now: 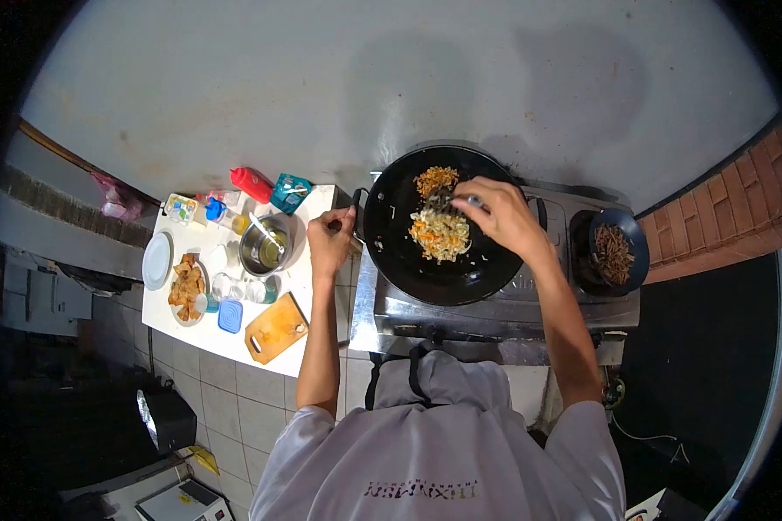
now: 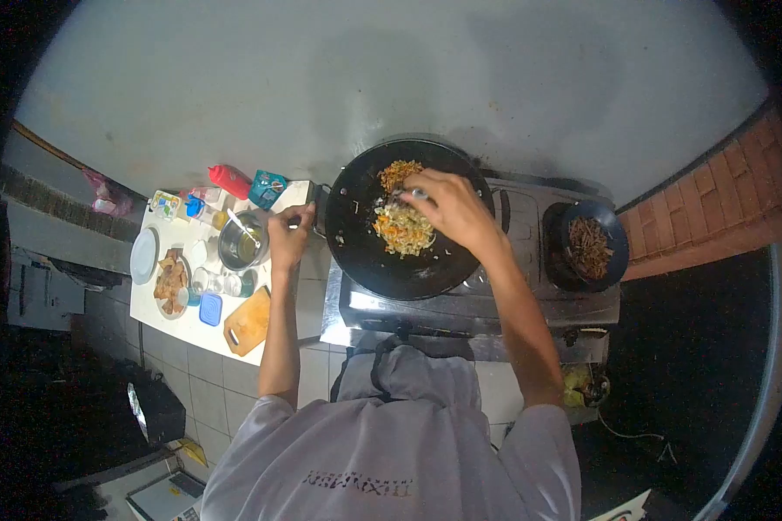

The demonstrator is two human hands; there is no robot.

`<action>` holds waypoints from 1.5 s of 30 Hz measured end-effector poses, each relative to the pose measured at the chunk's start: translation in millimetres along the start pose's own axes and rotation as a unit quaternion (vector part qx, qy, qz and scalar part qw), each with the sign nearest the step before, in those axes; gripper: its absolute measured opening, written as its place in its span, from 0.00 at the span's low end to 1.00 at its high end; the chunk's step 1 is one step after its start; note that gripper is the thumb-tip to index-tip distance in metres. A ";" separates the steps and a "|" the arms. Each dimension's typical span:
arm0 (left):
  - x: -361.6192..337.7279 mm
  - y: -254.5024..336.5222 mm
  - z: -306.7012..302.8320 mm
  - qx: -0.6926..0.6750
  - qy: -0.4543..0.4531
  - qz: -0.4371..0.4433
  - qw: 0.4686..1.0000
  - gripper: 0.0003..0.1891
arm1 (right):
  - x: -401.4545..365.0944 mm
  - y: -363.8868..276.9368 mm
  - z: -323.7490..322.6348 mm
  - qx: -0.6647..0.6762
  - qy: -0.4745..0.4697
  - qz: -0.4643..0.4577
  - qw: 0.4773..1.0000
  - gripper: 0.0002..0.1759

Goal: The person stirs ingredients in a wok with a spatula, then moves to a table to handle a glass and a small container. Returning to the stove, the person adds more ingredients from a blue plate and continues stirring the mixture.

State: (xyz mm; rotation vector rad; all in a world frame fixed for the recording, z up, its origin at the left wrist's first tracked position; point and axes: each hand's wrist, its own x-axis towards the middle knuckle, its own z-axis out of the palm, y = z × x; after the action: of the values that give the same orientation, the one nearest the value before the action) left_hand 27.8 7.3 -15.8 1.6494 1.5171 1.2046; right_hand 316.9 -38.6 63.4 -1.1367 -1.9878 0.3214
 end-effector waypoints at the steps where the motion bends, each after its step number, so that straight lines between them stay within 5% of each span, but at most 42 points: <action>1: -0.1 -0.8 -0.2 -0.005 0.000 -0.006 1.000 0.14 | 0.1 -1.6 0.5 0.000 0.000 0.000 1.000 0.12; 7: -0.8 0.6 -0.6 -0.002 -0.002 -0.010 1.000 0.14 | 15.4 -12.1 -2.0 -0.029 -0.077 0.067 0.994 0.14; 11: 0.7 3.1 -1.5 0.021 0.002 0.006 1.000 0.14 | 11.6 -13.4 -0.1 -0.005 -0.131 0.023 0.991 0.15; 15: -2.6 9.1 -2.3 0.012 -0.006 -0.015 1.000 0.14 | 12.8 -12.5 -9.2 0.018 -0.062 0.015 0.998 0.13; 23: -2.0 -0.3 -2.3 0.022 -0.001 0.005 1.000 0.14 | 9.8 -7.8 -4.8 0.021 -0.109 -0.003 0.994 0.13; 28: -3.5 10.2 -2.6 0.009 -0.004 -0.009 1.000 0.14 | 15.0 -13.6 1.8 0.048 -0.025 -0.014 0.998 0.12; 31: -4.2 15.1 -4.0 0.002 -0.013 -0.016 1.000 0.14 | 12.4 -13.3 12.6 0.049 -0.091 -0.022 0.994 0.12; 37: -1.5 1.4 -1.4 0.011 0.003 0.018 1.000 0.14 | 5.7 -15.8 -21.2 0.022 -0.139 0.013 0.990 0.13; 39: -1.7 4.2 -1.6 0.011 -0.002 0.009 1.000 0.14 | 5.7 -11.2 -27.6 -0.004 -0.060 0.031 0.998 0.12; 45: -1.7 0.1 -0.1 -0.017 -0.004 -0.001 1.000 0.14 | 6.6 -2.0 -9.1 -0.030 -0.056 0.086 0.994 0.14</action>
State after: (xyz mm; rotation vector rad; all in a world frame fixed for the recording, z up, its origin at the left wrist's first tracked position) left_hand 27.9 5.6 -16.1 1.6283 1.4864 1.2152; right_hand 320.7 -35.9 73.8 -1.3600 -2.0112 0.4243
